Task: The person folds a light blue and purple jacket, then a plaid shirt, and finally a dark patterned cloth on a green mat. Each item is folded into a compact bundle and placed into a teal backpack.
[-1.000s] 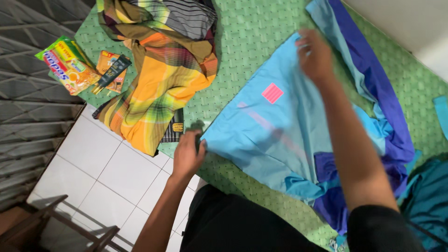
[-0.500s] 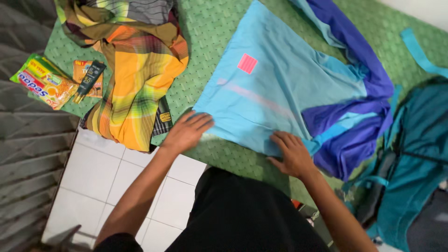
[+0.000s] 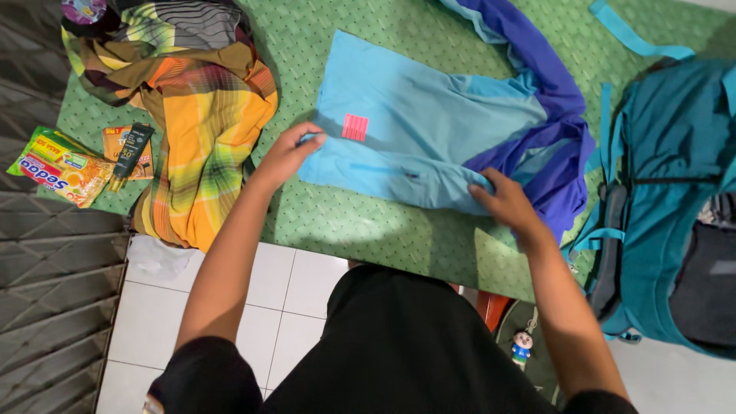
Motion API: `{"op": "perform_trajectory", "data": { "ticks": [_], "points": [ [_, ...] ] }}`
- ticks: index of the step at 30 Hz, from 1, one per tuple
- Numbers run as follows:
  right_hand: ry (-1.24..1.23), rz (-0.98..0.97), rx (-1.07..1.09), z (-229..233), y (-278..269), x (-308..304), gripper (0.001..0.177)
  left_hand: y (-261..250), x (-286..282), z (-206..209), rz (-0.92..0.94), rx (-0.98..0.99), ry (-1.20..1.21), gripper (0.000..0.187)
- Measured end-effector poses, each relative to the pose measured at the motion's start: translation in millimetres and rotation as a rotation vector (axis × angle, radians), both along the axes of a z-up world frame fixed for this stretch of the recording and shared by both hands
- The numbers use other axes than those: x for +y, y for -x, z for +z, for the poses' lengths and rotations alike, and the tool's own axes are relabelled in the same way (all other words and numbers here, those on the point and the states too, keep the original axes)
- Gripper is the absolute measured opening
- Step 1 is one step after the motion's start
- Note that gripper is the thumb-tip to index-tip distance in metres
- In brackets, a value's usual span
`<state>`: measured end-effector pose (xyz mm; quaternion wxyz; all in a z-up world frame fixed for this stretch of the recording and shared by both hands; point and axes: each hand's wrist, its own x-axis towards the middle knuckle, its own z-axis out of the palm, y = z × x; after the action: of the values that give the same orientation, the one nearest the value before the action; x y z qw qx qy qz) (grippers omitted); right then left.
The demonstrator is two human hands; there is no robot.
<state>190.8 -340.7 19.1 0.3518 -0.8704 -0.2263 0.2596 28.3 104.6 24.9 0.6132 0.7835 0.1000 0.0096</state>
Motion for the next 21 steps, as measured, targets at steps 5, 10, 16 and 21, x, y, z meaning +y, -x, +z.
{"op": "perform_trajectory", "data": {
  "ticks": [5, 10, 16, 21],
  "points": [
    [0.094, 0.146, 0.115, 11, 7, -1, 0.039, 31, -9, 5, -0.304, 0.363, -0.263, 0.039],
    [0.097, 0.206, -0.032, 15, 54, -9, 0.037, 88, -15, 13, -0.328, -0.006, -0.29, 0.029],
    [0.019, 0.184, -0.387, 25, 87, 16, 0.022, 101, -66, -5, 0.405, 0.285, -0.595, 0.036],
    [0.071, 0.235, -0.386, 23, 100, 21, 0.021, 98, -83, -26, 0.495, 0.352, -0.528, 0.029]
  ]
}}
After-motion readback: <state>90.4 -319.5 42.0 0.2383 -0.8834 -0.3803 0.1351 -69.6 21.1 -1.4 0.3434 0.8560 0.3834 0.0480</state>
